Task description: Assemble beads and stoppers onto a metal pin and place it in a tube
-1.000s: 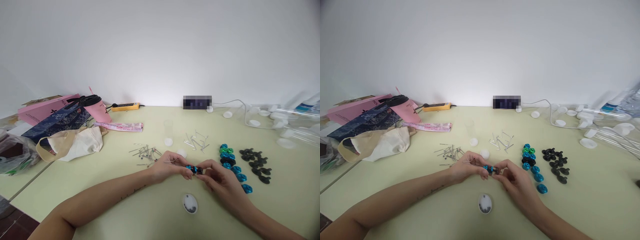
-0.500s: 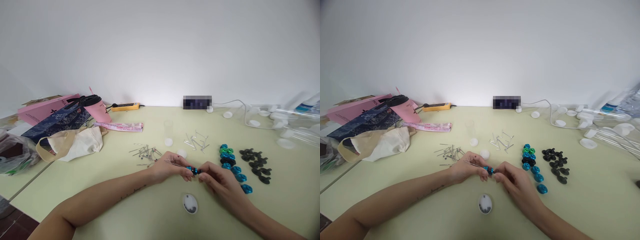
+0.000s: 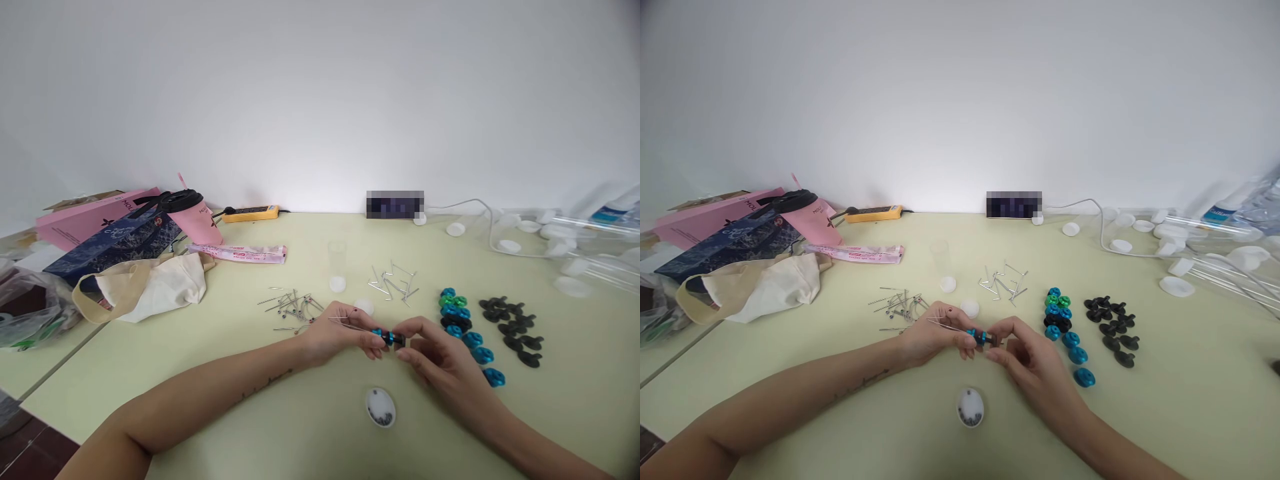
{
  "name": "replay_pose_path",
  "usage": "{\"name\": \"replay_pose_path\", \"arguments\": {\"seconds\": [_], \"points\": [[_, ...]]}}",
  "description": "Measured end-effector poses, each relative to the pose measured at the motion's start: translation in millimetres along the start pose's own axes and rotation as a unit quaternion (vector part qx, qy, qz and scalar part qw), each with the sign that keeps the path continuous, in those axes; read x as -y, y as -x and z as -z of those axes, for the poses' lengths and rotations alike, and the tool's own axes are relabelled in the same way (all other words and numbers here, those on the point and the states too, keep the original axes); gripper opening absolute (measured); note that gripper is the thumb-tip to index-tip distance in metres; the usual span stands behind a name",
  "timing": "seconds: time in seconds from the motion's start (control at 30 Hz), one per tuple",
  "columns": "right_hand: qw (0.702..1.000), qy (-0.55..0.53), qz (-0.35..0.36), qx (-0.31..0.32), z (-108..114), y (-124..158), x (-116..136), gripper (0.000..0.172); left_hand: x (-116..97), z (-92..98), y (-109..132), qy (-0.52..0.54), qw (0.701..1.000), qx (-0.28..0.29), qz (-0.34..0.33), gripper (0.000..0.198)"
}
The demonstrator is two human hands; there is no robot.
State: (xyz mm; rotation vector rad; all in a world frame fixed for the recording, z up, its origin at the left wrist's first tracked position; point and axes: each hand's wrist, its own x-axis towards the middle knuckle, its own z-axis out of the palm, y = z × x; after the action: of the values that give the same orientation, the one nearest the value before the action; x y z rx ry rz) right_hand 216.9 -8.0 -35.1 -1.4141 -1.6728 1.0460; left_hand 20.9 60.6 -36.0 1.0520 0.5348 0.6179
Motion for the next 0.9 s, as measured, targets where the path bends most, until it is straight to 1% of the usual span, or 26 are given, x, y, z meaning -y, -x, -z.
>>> {"name": "replay_pose_path", "arguments": {"seconds": [0.1, 0.23, 0.5, 0.63, 0.73, 0.83, 0.9], "points": [[1.0, -0.014, -0.001, -0.015, -0.9, 0.5, -2.3, 0.024, -0.7, -0.2, 0.0, 0.0, 1.0, -0.015, -0.005, 0.027], [1.0, 0.001, -0.004, -0.026, -0.4, 1.2, -4.7, 0.02, -1.6, 0.1, 0.5, 0.003, 1.0, -0.012, -0.002, 0.025], [1.0, -0.012, -0.02, -0.01, 1.2, -0.7, -5.3, 0.028, -0.7, 0.8, 0.1, 0.008, 1.0, -0.006, 0.002, 0.023], [0.999, -0.048, -0.011, 0.0, 2.8, 1.6, -2.6, 0.035, -1.4, 0.2, -0.1, 0.001, 1.0, -0.015, -0.007, 0.024], [0.997, -0.078, -0.004, -0.023, 2.8, 3.4, -2.0, 0.038, -1.9, -0.1, -0.3, -0.005, 0.999, -0.034, -0.009, 0.026], [0.998, -0.059, -0.006, -0.033, 2.9, 3.2, -1.8, 0.038, -1.7, -0.8, -0.1, -0.006, 0.999, -0.04, -0.004, 0.029], [0.999, -0.024, -0.005, -0.021, 3.0, 2.1, -1.5, 0.04, -1.3, -1.4, 0.4, -0.005, 0.999, -0.036, 0.005, 0.031]]}}
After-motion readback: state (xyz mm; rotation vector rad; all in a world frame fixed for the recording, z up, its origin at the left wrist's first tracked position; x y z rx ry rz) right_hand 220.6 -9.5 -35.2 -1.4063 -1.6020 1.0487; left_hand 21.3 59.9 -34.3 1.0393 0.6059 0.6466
